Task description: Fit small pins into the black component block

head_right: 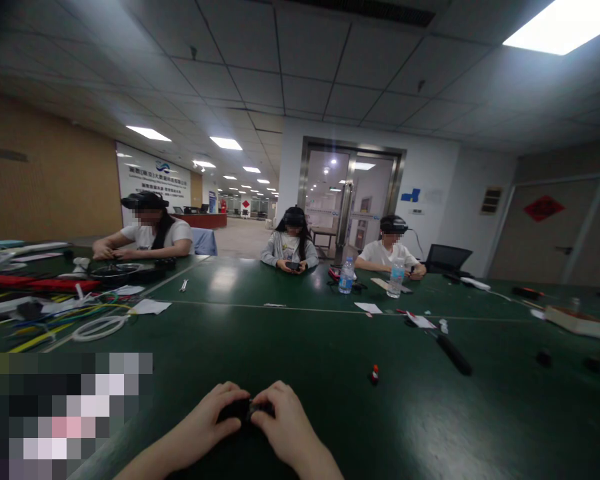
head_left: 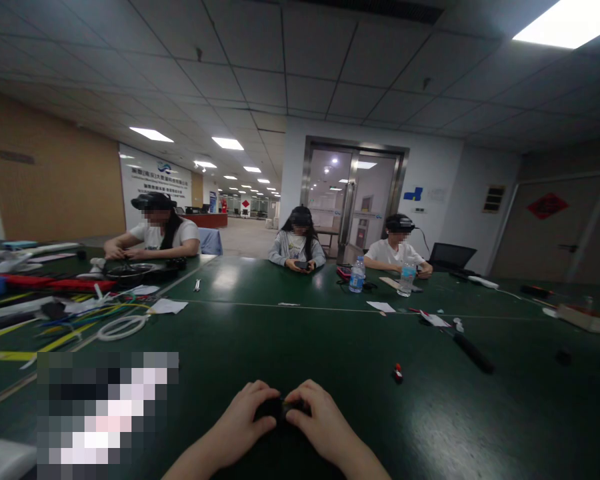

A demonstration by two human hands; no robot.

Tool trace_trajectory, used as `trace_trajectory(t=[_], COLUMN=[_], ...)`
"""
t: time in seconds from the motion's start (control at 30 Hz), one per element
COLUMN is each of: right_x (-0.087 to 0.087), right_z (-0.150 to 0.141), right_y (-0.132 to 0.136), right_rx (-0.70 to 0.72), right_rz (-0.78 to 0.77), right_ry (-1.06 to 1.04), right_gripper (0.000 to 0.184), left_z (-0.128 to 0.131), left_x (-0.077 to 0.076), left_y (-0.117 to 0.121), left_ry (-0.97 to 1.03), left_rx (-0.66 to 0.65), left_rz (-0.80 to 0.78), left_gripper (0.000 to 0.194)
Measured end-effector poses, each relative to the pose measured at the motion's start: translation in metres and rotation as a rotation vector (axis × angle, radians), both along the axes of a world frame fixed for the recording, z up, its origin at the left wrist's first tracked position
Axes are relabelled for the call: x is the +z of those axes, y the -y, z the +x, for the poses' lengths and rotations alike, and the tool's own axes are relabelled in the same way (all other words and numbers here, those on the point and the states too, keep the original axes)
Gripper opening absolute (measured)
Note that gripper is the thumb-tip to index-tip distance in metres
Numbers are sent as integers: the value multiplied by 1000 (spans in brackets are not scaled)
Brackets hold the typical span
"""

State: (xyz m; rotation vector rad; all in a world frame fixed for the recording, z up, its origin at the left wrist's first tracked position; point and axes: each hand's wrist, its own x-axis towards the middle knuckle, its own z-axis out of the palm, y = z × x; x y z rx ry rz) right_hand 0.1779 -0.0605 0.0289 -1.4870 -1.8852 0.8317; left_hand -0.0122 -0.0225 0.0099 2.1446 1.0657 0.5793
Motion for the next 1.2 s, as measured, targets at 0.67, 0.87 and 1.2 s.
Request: trace_trajectory(t=[0.67, 0.87, 1.2], right_x=[0, -3, -8], right_z=[1, 0, 3], right_y=[0, -1, -4], right_rx=[-13, -1, -22], right_rz=[-47, -12, -24], right_ry=[24, 1, 46], right_gripper=[22, 30, 41], left_z=[-1, -1, -1], left_x=[-5, -6, -3], left_y=[-2, -2, 0], left_ry=[3, -25, -41], left_rx=[1, -8, -7], left_rz=[13, 51, 73], left_gripper=[36, 37, 36])
